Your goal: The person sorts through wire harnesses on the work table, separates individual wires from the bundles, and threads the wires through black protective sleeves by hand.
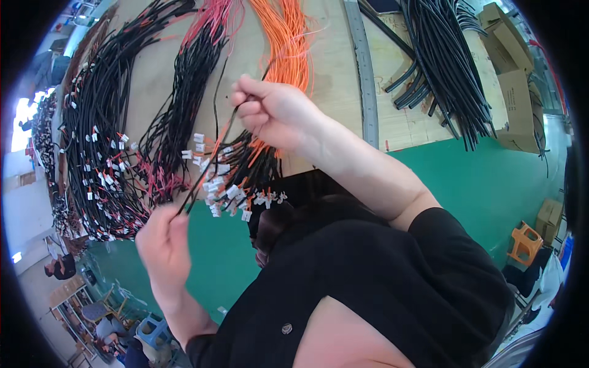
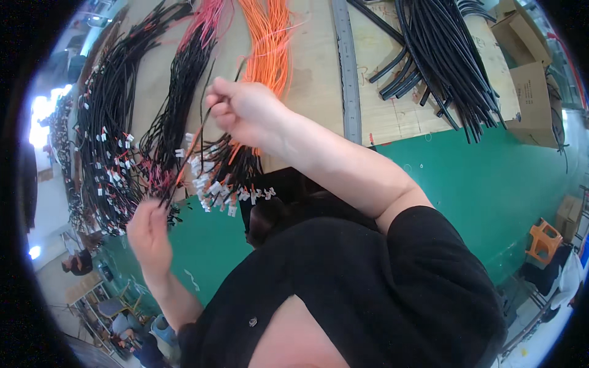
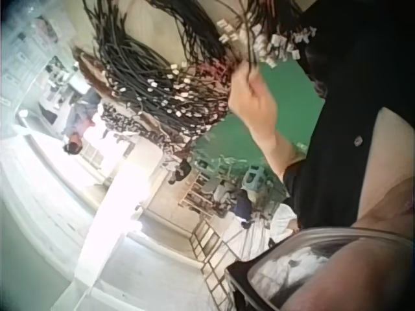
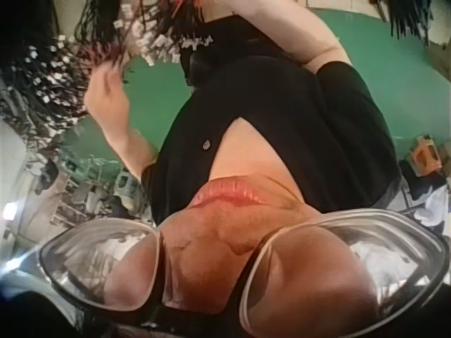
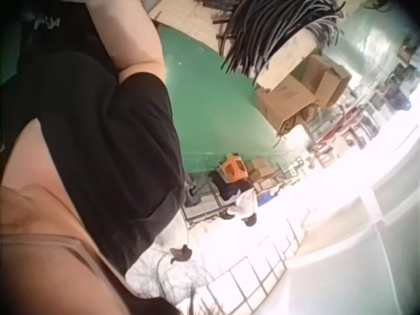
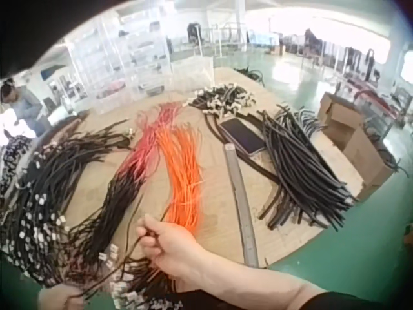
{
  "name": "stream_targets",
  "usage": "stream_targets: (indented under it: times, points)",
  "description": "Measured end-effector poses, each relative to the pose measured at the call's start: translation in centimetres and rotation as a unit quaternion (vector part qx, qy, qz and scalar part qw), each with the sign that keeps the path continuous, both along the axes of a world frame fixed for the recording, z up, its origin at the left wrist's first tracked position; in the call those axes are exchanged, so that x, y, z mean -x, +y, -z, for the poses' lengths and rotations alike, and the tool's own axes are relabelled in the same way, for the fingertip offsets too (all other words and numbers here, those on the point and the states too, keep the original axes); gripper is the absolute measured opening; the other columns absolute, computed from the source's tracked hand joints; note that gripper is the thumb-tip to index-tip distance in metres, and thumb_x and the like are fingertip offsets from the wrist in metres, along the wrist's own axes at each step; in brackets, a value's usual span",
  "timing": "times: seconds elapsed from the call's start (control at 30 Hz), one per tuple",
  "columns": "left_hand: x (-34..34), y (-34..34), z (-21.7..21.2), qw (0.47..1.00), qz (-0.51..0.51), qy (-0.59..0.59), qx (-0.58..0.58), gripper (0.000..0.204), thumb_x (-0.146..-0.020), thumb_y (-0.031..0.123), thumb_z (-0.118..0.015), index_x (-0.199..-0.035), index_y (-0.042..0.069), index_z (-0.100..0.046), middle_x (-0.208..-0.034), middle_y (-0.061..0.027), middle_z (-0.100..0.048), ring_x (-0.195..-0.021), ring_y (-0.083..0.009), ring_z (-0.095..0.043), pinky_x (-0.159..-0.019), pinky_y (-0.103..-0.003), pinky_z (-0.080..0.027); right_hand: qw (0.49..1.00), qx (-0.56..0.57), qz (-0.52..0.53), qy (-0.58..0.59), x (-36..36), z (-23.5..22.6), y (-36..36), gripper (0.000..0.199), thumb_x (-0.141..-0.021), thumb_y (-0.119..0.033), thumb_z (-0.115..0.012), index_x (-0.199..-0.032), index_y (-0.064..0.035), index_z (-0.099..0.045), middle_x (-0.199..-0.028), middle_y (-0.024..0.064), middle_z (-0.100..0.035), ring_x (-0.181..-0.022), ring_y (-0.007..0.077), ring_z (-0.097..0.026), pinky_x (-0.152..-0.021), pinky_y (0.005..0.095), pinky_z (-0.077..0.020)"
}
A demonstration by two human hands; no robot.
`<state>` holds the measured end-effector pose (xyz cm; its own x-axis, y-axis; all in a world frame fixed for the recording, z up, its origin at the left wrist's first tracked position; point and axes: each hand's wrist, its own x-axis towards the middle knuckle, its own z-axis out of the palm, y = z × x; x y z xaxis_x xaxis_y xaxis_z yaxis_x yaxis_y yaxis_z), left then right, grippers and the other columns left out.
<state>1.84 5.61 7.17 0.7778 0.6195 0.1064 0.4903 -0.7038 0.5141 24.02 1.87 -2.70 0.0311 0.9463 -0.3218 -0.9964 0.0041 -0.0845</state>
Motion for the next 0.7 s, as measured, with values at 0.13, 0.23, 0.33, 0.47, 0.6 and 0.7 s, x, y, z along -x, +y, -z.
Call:
stream_targets:
  times: [0.13, 0.23, 0.33, 0.47, 0.6, 0.7]
  points:
    - [9.3, -0.4, -1.0, 0.986, -0.152, -0.001, 0.065, 0.023, -0.086, 0.019, -0.046, -0.078, -0.001, -0.053, -0.058, 0.0014, -0.041, -0.046, -0.0036, -0.032, -0.041, -0.019, -0.024, 0.998, -0.013, 0.035, 0.048, -0.5, 1.0, -0.2, 0.015, -0.089, -0.013, -0.039, -0.091, 0.001, -0.044, -0.075, 0.0046, -0.046, -0.054, 0.0064, -0.038, -0.042, 0.0153, -0.0331]
    - [15.6, -1.3, -0.3, 0.951, -0.224, -0.11, 0.183, 0.023, -0.087, 0.022, -0.046, -0.082, 0.0, -0.052, -0.058, 0.0023, -0.04, -0.043, -0.0021, -0.03, -0.038, -0.017, -0.021, 0.995, -0.034, 0.058, 0.074, -0.6, 1.4, -0.3, 0.016, -0.089, -0.014, -0.039, -0.093, 0.0013, -0.044, -0.077, 0.005, -0.046, -0.056, 0.0066, -0.039, -0.044, 0.0153, -0.0341]
    - [19.9, -1.4, 0.9, 0.877, -0.349, -0.193, 0.268, 0.022, -0.085, 0.022, -0.05, -0.077, 0.001, -0.05, -0.054, 0.0009, -0.038, -0.042, -0.0033, -0.03, -0.036, -0.018, -0.021, 0.991, -0.077, 0.053, 0.099, -0.6, 1.1, -0.4, 0.016, -0.089, -0.013, -0.039, -0.094, 0.001, -0.043, -0.078, 0.0048, -0.046, -0.057, 0.0066, -0.04, -0.045, 0.0151, -0.0348]
    - [24.2, -1.2, 3.3, 0.826, -0.394, -0.215, 0.341, 0.023, -0.085, 0.024, -0.05, -0.078, 0.003, -0.047, -0.054, 0.0029, -0.034, -0.041, -0.0036, -0.025, -0.035, -0.018, -0.018, 0.989, -0.119, 0.027, 0.088, 0.5, 0.8, -0.3, 0.015, -0.089, -0.013, -0.04, -0.095, 0.0, -0.044, -0.079, 0.0041, -0.046, -0.058, 0.006, -0.04, -0.045, 0.0155, -0.035]
    - [25.6, -1.3, 4.2, 0.812, -0.381, -0.232, 0.377, 0.02, -0.087, 0.022, -0.047, -0.077, 0.005, -0.044, -0.054, 0.0048, -0.031, -0.041, -0.0025, -0.025, -0.035, -0.017, -0.017, 0.985, -0.146, 0.064, 0.072, -0.3, 0.8, -0.1, 0.015, -0.089, -0.013, -0.04, -0.096, -0.0002, -0.044, -0.079, 0.0038, -0.048, -0.056, 0.0055, -0.039, -0.044, 0.015, -0.0339]
    - [25.3, -1.3, 3.1, 0.778, -0.353, -0.378, 0.358, 0.021, -0.086, 0.024, -0.049, -0.077, 0.005, -0.046, -0.054, 0.0041, -0.031, -0.042, -0.0023, -0.025, -0.035, -0.018, -0.019, 0.979, -0.094, 0.136, -0.122, -0.2, -1.9, -0.9, 0.016, -0.089, -0.014, -0.041, -0.095, -0.0005, -0.047, -0.078, 0.0049, -0.054, -0.054, 0.0046, -0.041, -0.044, 0.0144, -0.0328]
